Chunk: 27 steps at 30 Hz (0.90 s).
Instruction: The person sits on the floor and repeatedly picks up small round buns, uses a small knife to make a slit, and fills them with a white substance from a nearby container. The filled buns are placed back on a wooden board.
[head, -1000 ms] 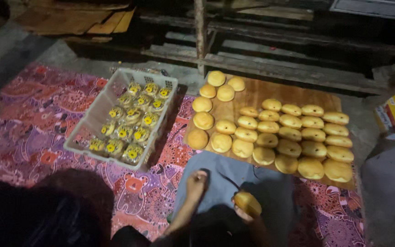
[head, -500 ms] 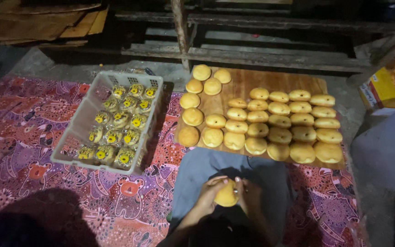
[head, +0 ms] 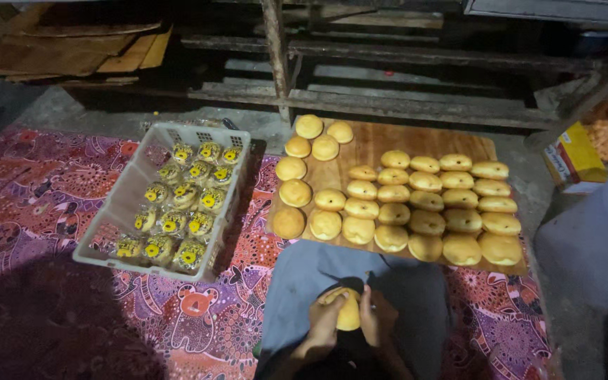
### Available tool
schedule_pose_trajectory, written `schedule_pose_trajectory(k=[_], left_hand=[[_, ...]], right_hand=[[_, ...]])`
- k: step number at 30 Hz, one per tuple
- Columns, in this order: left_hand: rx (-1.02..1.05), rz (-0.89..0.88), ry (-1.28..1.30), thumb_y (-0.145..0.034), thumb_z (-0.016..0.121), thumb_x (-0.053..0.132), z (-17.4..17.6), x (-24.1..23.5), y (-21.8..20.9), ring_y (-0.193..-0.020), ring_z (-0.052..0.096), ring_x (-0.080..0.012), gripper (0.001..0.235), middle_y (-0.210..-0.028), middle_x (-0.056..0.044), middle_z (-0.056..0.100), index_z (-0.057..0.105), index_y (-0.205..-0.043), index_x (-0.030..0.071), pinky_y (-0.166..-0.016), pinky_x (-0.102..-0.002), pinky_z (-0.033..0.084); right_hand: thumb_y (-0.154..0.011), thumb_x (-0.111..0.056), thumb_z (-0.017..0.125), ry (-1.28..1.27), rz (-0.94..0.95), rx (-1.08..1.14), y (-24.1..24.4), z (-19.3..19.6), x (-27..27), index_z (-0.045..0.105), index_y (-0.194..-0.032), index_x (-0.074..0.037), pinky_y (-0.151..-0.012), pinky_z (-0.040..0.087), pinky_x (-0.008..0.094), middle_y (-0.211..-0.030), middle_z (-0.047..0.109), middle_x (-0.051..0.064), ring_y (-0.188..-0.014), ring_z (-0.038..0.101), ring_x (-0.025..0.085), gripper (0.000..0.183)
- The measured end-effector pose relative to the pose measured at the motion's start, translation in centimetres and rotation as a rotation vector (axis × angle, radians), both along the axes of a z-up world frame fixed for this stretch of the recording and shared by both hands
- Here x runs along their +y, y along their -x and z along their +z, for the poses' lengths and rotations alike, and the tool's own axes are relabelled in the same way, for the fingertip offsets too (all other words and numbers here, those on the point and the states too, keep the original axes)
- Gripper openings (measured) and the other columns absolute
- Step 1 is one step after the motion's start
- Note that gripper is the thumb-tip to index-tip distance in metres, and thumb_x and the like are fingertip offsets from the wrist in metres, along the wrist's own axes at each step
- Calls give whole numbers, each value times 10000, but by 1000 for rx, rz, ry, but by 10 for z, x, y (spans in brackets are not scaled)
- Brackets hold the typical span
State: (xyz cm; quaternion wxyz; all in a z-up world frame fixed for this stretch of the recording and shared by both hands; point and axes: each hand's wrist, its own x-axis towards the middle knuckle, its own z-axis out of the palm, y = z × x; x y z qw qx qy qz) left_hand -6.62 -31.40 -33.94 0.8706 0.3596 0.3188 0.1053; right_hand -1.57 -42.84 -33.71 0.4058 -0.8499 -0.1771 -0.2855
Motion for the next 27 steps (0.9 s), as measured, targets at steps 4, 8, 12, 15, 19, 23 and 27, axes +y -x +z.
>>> schedule_pose_trajectory(k=[4,8,12,15,19,23,27], left_hand=[[-15,-127,-29,-862,765,85,13,11,0,-905,736,-191,353,-1052,-114,777,723,-1192,-32,-818,-330,597],[31,-205,-80,-847,773,77,23,18,-5,-916,742,-194,364,-1061,-104,777,720,-1198,-7,-826,-329,611],[-10,-150,0,-855,765,90,16,7,-6,-901,751,-215,353,-1044,-119,781,721,-1184,-29,-798,-340,616],[-2,-111,-26,-851,762,74,8,-1,-8,-892,761,-216,345,-1033,-119,790,725,-1176,-38,-794,-338,619],[16,-98,11,-856,767,45,11,-4,-9,-895,757,-198,347,-1038,-114,790,719,-1193,-25,-815,-317,615],[18,-97,36,-858,760,48,21,-2,-6,-885,751,-190,353,-1039,-108,785,716,-1204,-8,-804,-315,608],[31,-107,-7,-855,768,51,22,0,-8,-890,743,-184,357,-1040,-100,779,720,-1203,-13,-802,-309,604]], right_hand=[[-983,-293,646,-381,96,688,-4,-15,-7,686,-709,-42,-469,419,341,-544,593,48,-487,528,117,374],[-956,-276,675,-497,213,778,-17,-23,-10,669,-673,-9,-496,410,304,-569,578,0,-554,507,56,389],[-940,-280,670,-352,182,691,-20,-18,-9,648,-650,-24,-479,403,320,-527,553,45,-524,482,67,387],[-956,-300,664,-205,112,626,-13,-8,-11,616,-657,-17,-478,392,370,-514,533,123,-491,464,152,415],[-961,-317,624,-112,49,501,-4,8,-10,662,-718,-37,-493,461,390,-588,620,149,-473,599,244,373],[-986,-308,611,-101,-40,396,1,8,-7,708,-770,-43,-524,472,402,-635,646,171,-512,623,282,355],[-994,-316,643,-95,-54,489,0,-2,-11,708,-787,-18,-517,475,400,-626,645,177,-507,622,269,369]])
